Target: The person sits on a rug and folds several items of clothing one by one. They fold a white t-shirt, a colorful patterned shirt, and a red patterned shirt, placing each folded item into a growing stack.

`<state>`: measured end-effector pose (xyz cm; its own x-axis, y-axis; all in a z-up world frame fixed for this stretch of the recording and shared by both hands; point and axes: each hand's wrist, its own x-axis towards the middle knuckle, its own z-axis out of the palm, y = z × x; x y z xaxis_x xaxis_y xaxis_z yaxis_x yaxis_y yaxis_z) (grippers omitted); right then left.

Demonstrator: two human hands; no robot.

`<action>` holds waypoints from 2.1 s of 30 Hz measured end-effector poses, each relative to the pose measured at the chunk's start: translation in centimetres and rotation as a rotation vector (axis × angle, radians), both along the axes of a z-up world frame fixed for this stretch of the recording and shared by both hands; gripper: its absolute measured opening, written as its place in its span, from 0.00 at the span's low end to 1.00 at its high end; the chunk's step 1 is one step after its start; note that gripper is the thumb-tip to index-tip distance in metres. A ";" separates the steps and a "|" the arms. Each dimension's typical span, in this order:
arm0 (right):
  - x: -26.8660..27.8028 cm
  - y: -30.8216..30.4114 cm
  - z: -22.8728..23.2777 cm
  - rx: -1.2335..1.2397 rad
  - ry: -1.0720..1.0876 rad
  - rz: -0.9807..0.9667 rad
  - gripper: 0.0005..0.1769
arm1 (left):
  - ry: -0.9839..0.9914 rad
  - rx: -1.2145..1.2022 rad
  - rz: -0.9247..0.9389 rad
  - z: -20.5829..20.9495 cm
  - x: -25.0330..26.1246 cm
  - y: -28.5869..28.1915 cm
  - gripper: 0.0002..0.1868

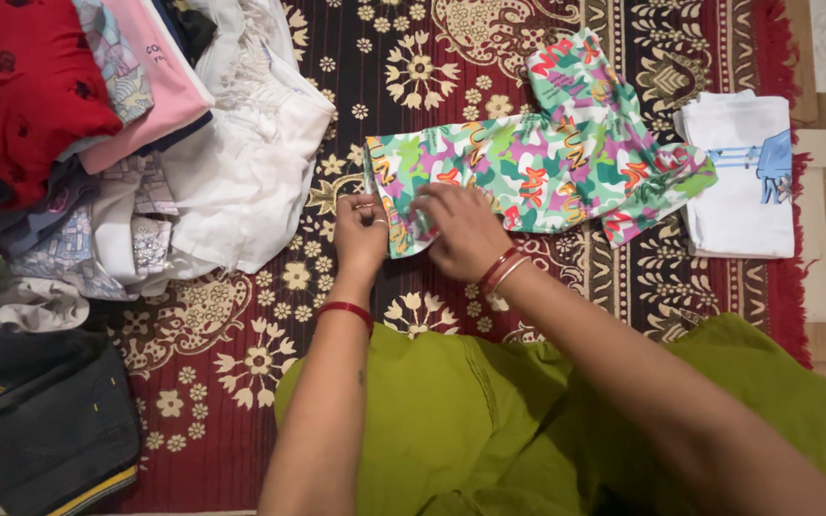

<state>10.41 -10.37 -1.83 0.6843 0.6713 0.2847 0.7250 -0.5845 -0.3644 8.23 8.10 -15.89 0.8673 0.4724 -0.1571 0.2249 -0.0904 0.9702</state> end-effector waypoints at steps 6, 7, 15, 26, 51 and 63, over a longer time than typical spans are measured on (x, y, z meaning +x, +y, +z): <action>0.9 0.7 -1.8 0.112 0.157 -0.080 0.37 | -0.047 -0.568 -0.067 4.7 0.4 0.1 0.18; 1.6 0.8 -2.3 0.101 0.237 -0.187 0.30 | -0.020 -0.620 -0.042 5.2 0.5 0.2 0.17; 5.6 -0.6 -3.1 0.356 0.410 -0.545 0.12 | 0.046 0.337 0.054 5.6 -1.2 1.5 0.16; 2.5 0.2 -3.8 0.128 0.643 -0.471 0.23 | 0.301 0.306 -0.088 4.2 -0.9 0.0 0.12; -0.5 -3.2 -4.2 -0.014 0.185 -0.052 0.41 | 0.133 0.306 -0.040 2.8 -0.6 -0.9 0.15; 2.7 -13.7 -5.0 -0.270 -0.091 -0.355 0.30 | 0.159 0.330 0.041 0.0 2.4 1.7 0.11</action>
<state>13.10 -24.12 -6.82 0.8660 0.4577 0.2015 0.4842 -0.8681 -0.1090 10.67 9.82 -15.84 0.8236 0.5538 -0.1223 0.3807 -0.3801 0.8430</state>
